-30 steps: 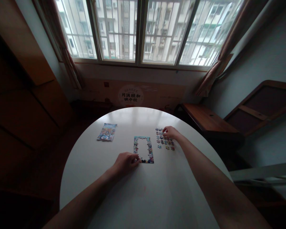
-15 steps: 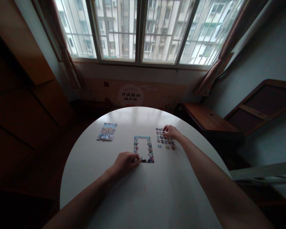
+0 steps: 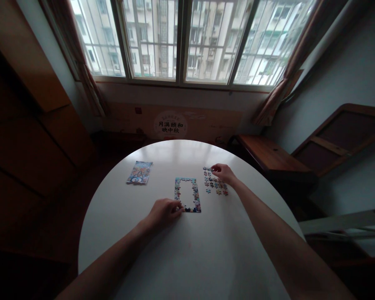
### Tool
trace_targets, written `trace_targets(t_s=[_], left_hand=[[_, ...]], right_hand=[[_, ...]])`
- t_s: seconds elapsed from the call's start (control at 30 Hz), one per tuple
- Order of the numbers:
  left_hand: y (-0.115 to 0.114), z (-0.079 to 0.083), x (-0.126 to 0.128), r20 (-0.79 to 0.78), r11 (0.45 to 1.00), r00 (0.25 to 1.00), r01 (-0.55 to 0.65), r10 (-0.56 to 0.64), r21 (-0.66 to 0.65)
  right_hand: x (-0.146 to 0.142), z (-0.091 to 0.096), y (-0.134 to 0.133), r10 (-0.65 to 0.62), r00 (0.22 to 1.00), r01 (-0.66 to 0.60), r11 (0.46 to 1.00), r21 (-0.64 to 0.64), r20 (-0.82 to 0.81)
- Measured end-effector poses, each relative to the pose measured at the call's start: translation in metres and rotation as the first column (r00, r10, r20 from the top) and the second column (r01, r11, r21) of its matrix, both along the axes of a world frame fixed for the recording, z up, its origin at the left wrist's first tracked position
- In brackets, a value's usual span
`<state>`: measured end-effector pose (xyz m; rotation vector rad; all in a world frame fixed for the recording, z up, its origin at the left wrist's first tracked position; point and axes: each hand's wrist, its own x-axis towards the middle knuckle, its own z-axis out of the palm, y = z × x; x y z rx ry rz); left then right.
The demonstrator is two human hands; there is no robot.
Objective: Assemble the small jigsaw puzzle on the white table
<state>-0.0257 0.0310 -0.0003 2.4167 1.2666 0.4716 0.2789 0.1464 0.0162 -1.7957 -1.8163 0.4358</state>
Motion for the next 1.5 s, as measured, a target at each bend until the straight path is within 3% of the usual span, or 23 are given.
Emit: trace_targets(t_s=[0.07, 0.1, 0.17, 0.23, 0.33, 0.43, 0.6, 1.0, 1.23, 1.5], left_hand=[[-0.001, 0.001, 0.000, 0.001, 1.000, 1.000, 0.000, 0.000, -0.008], [-0.001, 0.001, 0.000, 0.003, 1.000, 1.000, -0.002, 0.002, -0.007], [-0.001, 0.000, 0.000, 0.010, 1.000, 1.000, -0.007, 0.007, -0.003], [0.000, -0.001, 0.000, 0.017, 1.000, 1.000, -0.003, 0.003, -0.003], [0.000, -0.003, -0.001, 0.017, 1.000, 1.000, 0.009, -0.009, -0.008], [0.000, -0.003, 0.000, 0.002, 1.000, 1.000, 0.011, -0.011, -0.003], [-0.003, 0.000, 0.001, 0.003, 1.000, 1.000, -0.005, 0.005, -0.005], [-0.002, 0.001, 0.002, 0.005, 1.000, 1.000, 0.000, 0.000, -0.008], [-0.001, -0.003, 0.002, 0.008, 0.999, 0.999, -0.033, 0.033, 0.004], [-0.001, -0.006, 0.002, 0.079, 0.997, 0.994, -0.080, 0.080, -0.005]], right_hand=[[-0.008, 0.005, -0.008, -0.005, 0.995, 0.007, 1.000, 0.012, -0.098], [-0.014, 0.007, -0.014, -0.014, 0.963, 0.021, 0.999, 0.026, -0.268], [-0.027, 0.011, -0.029, -0.001, 0.847, 0.034, 0.998, 0.052, -0.532], [-0.040, 0.013, -0.047, 0.022, 0.731, 0.017, 0.999, 0.050, -0.682], [-0.059, 0.011, -0.073, 0.005, 0.546, -0.019, 1.000, -0.007, -0.838], [-0.075, 0.003, -0.091, -0.007, 0.430, -0.036, 0.999, -0.025, -0.903], [-0.093, -0.014, -0.103, 0.029, 0.487, 0.065, 0.995, 0.069, -0.873], [-0.091, -0.044, -0.103, 0.179, 0.598, -0.035, 0.980, 0.198, -0.781], [-0.096, -0.041, -0.106, 0.157, 0.525, -0.029, 0.986, 0.166, -0.837], [-0.102, -0.047, -0.111, 0.138, 0.569, -0.084, 0.990, 0.110, -0.811]])
